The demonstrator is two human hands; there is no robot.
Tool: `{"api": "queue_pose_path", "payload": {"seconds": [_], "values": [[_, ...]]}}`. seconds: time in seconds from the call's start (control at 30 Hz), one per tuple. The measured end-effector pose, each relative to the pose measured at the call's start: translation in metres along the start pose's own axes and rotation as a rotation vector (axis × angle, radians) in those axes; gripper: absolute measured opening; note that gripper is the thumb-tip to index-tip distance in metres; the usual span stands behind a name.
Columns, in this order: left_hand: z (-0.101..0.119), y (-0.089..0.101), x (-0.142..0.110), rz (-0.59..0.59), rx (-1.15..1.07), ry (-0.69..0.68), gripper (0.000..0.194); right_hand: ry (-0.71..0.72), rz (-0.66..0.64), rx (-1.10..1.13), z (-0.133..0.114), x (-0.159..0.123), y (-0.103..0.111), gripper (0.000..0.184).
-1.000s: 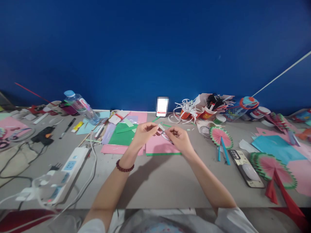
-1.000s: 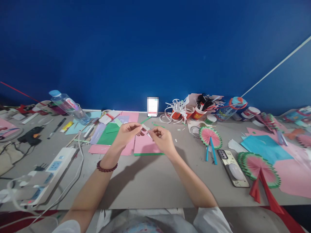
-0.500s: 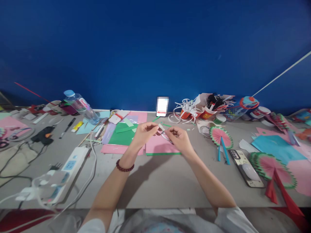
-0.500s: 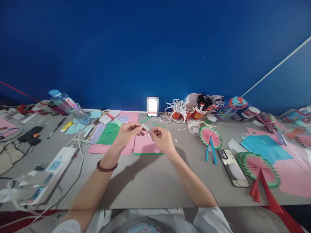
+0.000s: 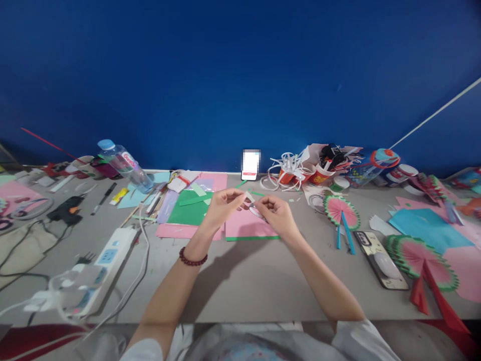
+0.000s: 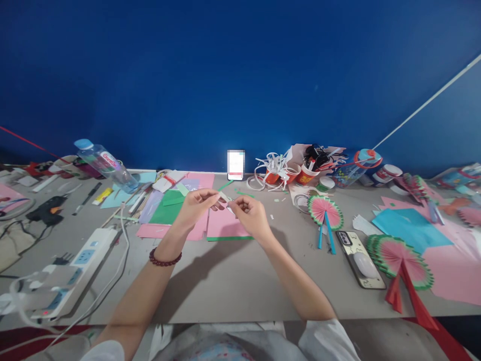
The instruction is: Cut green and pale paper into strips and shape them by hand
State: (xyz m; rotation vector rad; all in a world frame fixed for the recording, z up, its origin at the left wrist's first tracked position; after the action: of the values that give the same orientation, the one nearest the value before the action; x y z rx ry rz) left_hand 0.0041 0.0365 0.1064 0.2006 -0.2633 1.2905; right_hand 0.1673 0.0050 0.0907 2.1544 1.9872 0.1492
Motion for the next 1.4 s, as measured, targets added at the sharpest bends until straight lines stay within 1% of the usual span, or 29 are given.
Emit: {"api": "queue_pose_path", "payload": {"seconds": [0.2,0.53,0.7,0.8,0.93,1.07,1.23,1.3,1.4], "values": [[0.004,-0.003,0.001,0.026,0.013,0.009,0.03,-0.012,-0.004,0.003,0.001,0.0,0.0,0.032],[0.001,-0.002,0.001,0.013,0.023,-0.013,0.026,-0.011,-0.007,0.004,0.0,0.0,-0.001,0.03],[-0.003,-0.002,0.001,0.01,0.012,-0.035,0.025,-0.015,-0.006,0.011,0.0,0.0,-0.001,0.031],[-0.007,-0.002,0.002,0.031,0.004,-0.045,0.024,-0.023,-0.004,0.007,0.0,0.0,-0.001,0.032],[-0.008,-0.003,0.002,0.092,0.022,-0.051,0.022,-0.019,-0.005,0.002,-0.001,0.0,-0.001,0.031],[-0.01,-0.003,0.003,0.145,-0.017,0.008,0.023,-0.008,0.006,-0.006,-0.002,0.0,0.0,0.031],[-0.015,-0.004,0.003,0.156,-0.122,0.118,0.029,-0.011,-0.008,0.006,-0.001,0.0,0.0,0.03],[-0.016,-0.004,0.002,0.177,-0.143,0.136,0.03,-0.017,-0.005,0.006,-0.001,0.0,0.0,0.029],[-0.015,-0.005,0.002,0.208,-0.131,0.128,0.03,-0.017,0.009,-0.007,-0.001,-0.001,0.0,0.029]]}}
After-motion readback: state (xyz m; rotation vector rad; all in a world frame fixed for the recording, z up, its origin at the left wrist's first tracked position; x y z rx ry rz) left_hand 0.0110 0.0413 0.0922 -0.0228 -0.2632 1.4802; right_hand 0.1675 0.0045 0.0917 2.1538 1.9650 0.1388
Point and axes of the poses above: each hand's wrist, its own x-axis towards the middle knuckle, its own y-axis out of the back of the hand, z = x × y, the point moved 2 cm from there along x, towards the middle knuckle, and after that the axes turned 13 degrees about -y, right-handed, at the moved point
